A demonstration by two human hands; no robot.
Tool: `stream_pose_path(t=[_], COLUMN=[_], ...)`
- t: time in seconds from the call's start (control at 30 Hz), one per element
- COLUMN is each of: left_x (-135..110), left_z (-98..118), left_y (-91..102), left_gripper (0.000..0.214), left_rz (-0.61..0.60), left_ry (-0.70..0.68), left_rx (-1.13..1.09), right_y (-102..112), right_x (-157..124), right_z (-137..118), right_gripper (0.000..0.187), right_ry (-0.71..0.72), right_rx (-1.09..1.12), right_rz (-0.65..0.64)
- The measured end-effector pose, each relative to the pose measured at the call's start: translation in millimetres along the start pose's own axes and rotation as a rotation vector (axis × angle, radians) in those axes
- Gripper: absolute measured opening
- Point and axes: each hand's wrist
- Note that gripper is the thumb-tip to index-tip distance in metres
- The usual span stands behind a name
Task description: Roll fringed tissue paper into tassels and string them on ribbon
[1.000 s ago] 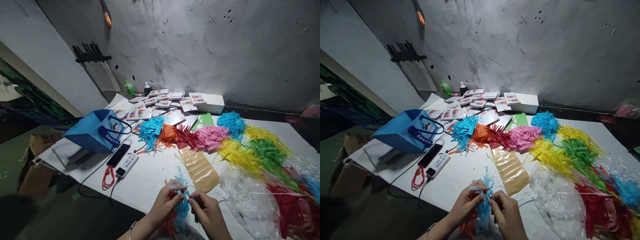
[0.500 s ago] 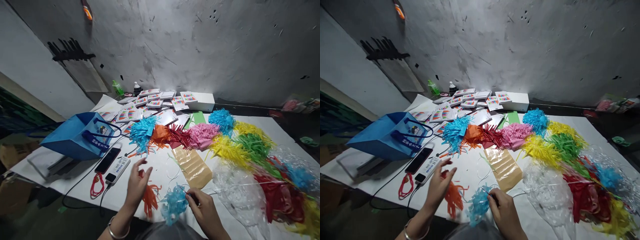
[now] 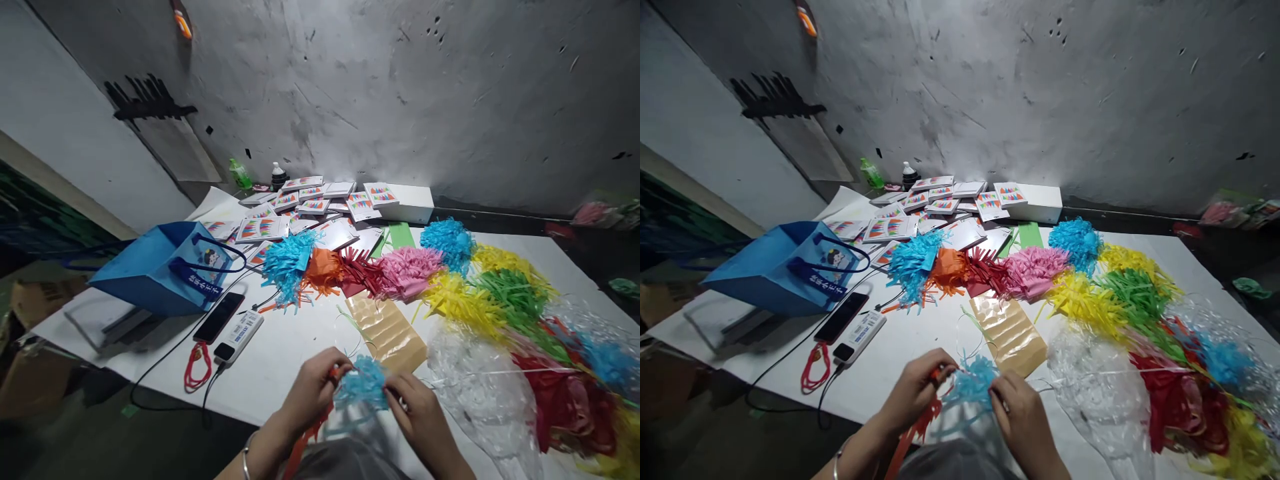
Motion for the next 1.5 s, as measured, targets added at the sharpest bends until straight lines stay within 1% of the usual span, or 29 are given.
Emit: stream_pose_path(t=[0.07, 0.13, 0.17, 0.2, 0.23, 0.27, 0.3, 0.33, 0.37, 0.43, 0.47, 0.53, 0.6, 0.63, 0.7, 0.73, 0.77, 0.83, 0.9, 0.93, 1.03, 1.1, 1.2, 1.27, 1.33, 1.43, 1.5], left_x=[5.2, 8.0, 8.2, 7.8, 6.9, 5.7, 4.6, 3.5, 2.7, 1.2, 0.5, -1.0, -3.0, -4.2, -6.5, -7.5, -8.2, -8.8, -8.7, -8.7, -10.0, -11.9, -14.3, -14.7, -14.3, -13.7, -13.7], left_z=[-7.4, -13.2, -14.7, -14.8, -13.5, -10.8, -6.8, -1.9, 3.4, 12.8, 16.0, 18.4, 16.1, 14.1, 10.6, 9.8, 9.8, 11.8, 14.4, 15.2, 14.7, 14.1, 16.3, 17.8, 16.5, 7.7, 0.3], left_y=[25.2, 46.8, 53.0, 55.2, 53.3, 47.8, 39.8, 30.2, 20.2, 3.2, -2.6, -8.2, -8.1, -7.3, -6.9, -7.8, -9.4, -13.7, -17.7, -18.9, -18.8, -16.8, -14.4, -14.7, -16.8, -22.0, -25.0], left_gripper=[0.023, 0.023, 0.023, 0.023, 0.023, 0.023, 0.022, 0.022, 0.021, 0.020, 0.020, 0.021, 0.013, 0.015, 0.031, 0.035, 0.033, 0.025, 0.022, 0.022, 0.024, 0.022, 0.020, 0.022, 0.023, 0.024, 0.029], left_rz=[0.113, 0.186, 0.202, 0.201, 0.184, 0.155, 0.115, 0.072, 0.029, -0.033, -0.055, -0.093, -0.132, -0.154, -0.196, -0.219, -0.245, -0.318, -0.373, -0.383, -0.374, -0.390, -0.396, -0.385, -0.419, -0.495, -0.465], left_ry=[0.067, 0.108, 0.119, 0.126, 0.129, 0.127, 0.121, 0.112, 0.102, 0.096, 0.102, 0.135, 0.203, 0.245, 0.322, 0.343, 0.344, 0.296, 0.236, 0.218, 0.228, 0.236, 0.217, 0.217, 0.280, 0.429, 0.480], left_rx=[0.009, 0.030, 0.038, 0.042, 0.040, 0.033, 0.020, 0.003, -0.016, -0.058, -0.080, -0.132, -0.210, -0.256, -0.338, -0.367, -0.392, -0.445, -0.503, -0.522, -0.542, -0.547, -0.528, -0.544, -0.653, -0.924, -1.027], right_y=[19.6, 44.2, 55.2, 63.3, 67.4, 67.0, 62.1, 53.5, 42.5, 19.4, 9.6, -2.9, -6.5, -6.1, -3.6, -2.4, -1.4, -0.7, -0.7, -0.6, -0.2, -0.5, -1.5, -1.7, -1.2, -0.3, -0.2], right_x=[-22.7, -47.8, -57.3, -62.6, -62.7, -57.3, -46.8, -32.5, -16.1, 15.5, 27.4, 39.4, 38.3, 35.5, 30.7, 30.0, 30.8, 35.5, 41.0, 42.8, 42.5, 39.8, 38.5, 40.0, 41.4, 40.3, 36.9], right_z=[37.9, 76.1, 90.2, 98.4, 99.5, 93.1, 79.9, 61.3, 39.7, -2.6, -18.9, -36.7, -37.9, -35.6, -31.9, -32.3, -34.3, -41.4, -47.9, -49.7, -49.3, -47.7, -48.0, -49.3, -49.5, -46.2, -42.8], right_gripper=[0.018, 0.022, 0.025, 0.027, 0.029, 0.030, 0.030, 0.030, 0.031, 0.032, 0.029, 0.023, 0.021, 0.020, 0.020, 0.019, 0.019, 0.019, 0.018, 0.018, 0.019, 0.019, 0.019, 0.018, 0.017, 0.018, 0.022], right_ry=[0.004, -0.104, -0.185, -0.260, -0.305, -0.325, -0.295, -0.197, -0.077, 0.083, 0.128, 0.132, 0.076, 0.037, -0.025, -0.042, -0.040, 0.022, 0.076, 0.071, -0.051, -0.102, -0.028, 0.023, 0.022, -0.058, -0.138], right_rx=[-0.205, -0.335, -0.441, -0.515, -0.569, -0.599, -0.585, -0.475, -0.312, -0.022, 0.078, 0.208, 0.245, 0.250, 0.299, 0.351, 0.416, 0.543, 0.609, 0.620, 0.636, 0.683, 0.723, 0.707, 0.703, 0.740, 0.752], right_rz=[0.048, 0.129, 0.202, 0.244, 0.278, 0.302, 0.286, 0.276, 0.243, 0.142, 0.134, 0.132, 0.150, 0.164, 0.203, 0.217, 0.219, 0.179, 0.131, 0.125, 0.183, 0.184, 0.097, 0.077, 0.112, 0.182, 0.209])
Point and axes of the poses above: each hand's wrist, its own x-axis towards the middle knuckle, its own y-axis out of the back of the hand, z = x × y, and after that the axes turned 12 degrees about y, right-handed
